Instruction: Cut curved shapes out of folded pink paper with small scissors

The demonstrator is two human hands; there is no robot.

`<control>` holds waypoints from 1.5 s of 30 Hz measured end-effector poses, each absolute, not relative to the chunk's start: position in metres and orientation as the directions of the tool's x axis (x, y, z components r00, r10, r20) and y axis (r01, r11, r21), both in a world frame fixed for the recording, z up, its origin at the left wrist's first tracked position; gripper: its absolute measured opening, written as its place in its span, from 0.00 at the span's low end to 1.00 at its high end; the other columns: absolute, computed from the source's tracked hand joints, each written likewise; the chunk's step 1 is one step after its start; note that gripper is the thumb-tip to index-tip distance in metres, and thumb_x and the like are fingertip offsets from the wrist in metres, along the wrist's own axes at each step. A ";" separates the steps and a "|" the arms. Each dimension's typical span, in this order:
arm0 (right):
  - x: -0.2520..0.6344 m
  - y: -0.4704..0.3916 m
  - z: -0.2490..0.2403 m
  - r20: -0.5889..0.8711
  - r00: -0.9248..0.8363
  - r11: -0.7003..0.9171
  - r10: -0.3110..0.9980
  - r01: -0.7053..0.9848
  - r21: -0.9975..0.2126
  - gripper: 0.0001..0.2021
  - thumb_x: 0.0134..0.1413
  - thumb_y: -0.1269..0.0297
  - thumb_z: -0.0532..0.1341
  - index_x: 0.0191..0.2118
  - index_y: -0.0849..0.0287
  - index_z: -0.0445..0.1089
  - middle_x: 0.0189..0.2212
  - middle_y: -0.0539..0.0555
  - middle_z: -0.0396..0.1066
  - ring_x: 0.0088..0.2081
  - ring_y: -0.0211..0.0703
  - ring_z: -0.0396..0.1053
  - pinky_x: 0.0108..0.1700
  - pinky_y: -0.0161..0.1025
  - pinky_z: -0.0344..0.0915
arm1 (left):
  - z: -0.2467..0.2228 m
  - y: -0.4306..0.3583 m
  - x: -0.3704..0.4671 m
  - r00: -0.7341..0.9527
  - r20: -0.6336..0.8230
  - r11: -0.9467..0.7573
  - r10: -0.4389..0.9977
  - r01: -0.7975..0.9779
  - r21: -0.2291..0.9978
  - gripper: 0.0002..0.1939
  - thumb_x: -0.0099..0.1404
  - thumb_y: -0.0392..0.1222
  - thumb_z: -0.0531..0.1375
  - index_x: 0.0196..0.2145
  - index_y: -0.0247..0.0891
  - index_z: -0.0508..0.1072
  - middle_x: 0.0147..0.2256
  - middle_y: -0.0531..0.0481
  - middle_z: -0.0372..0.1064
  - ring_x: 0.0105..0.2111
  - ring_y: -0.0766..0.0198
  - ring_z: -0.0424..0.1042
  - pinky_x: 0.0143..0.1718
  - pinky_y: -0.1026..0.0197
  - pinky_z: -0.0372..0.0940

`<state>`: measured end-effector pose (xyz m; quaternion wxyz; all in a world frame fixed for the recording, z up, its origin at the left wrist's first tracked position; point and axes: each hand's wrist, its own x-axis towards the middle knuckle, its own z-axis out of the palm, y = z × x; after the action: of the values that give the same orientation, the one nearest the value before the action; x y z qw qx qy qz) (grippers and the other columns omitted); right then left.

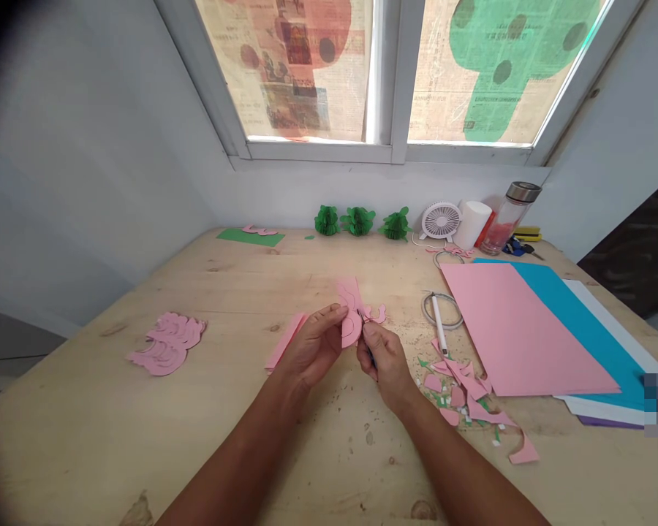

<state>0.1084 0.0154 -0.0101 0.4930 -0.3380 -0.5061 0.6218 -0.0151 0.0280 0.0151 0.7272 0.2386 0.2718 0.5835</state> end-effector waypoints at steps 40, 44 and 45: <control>0.109 0.018 -0.008 0.059 -0.188 0.021 0.980 -0.201 -0.979 0.20 0.57 0.51 0.52 0.20 0.60 0.57 0.10 0.43 0.50 0.14 0.29 0.45 0.16 0.32 0.40 | 0.018 0.024 -0.009 0.095 -0.151 0.179 0.984 -0.532 0.827 0.11 0.47 0.41 0.66 0.18 0.33 0.68 0.19 0.53 0.63 0.22 0.70 0.61 0.28 0.64 0.56; 0.109 0.019 -0.009 0.051 -0.166 0.015 0.985 -0.213 -0.977 0.20 0.56 0.51 0.52 0.19 0.59 0.57 0.10 0.43 0.49 0.13 0.30 0.44 0.16 0.33 0.39 | 0.016 0.024 -0.007 0.069 -0.136 0.152 0.988 -0.505 0.850 0.12 0.48 0.43 0.65 0.18 0.34 0.67 0.21 0.52 0.65 0.24 0.69 0.63 0.31 0.64 0.58; 0.108 0.019 -0.010 0.046 -0.162 0.009 0.986 -0.221 -0.975 0.20 0.55 0.50 0.53 0.19 0.59 0.57 0.10 0.43 0.49 0.13 0.30 0.43 0.16 0.33 0.39 | 0.016 0.024 -0.007 0.067 -0.138 0.153 0.988 -0.500 0.853 0.12 0.48 0.43 0.65 0.18 0.34 0.67 0.21 0.52 0.65 0.24 0.69 0.64 0.31 0.64 0.58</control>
<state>0.1084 0.0194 -0.0095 0.5158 -0.3913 -0.4885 0.5850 -0.0069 0.0240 0.0158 0.6564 0.3203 0.3814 0.5667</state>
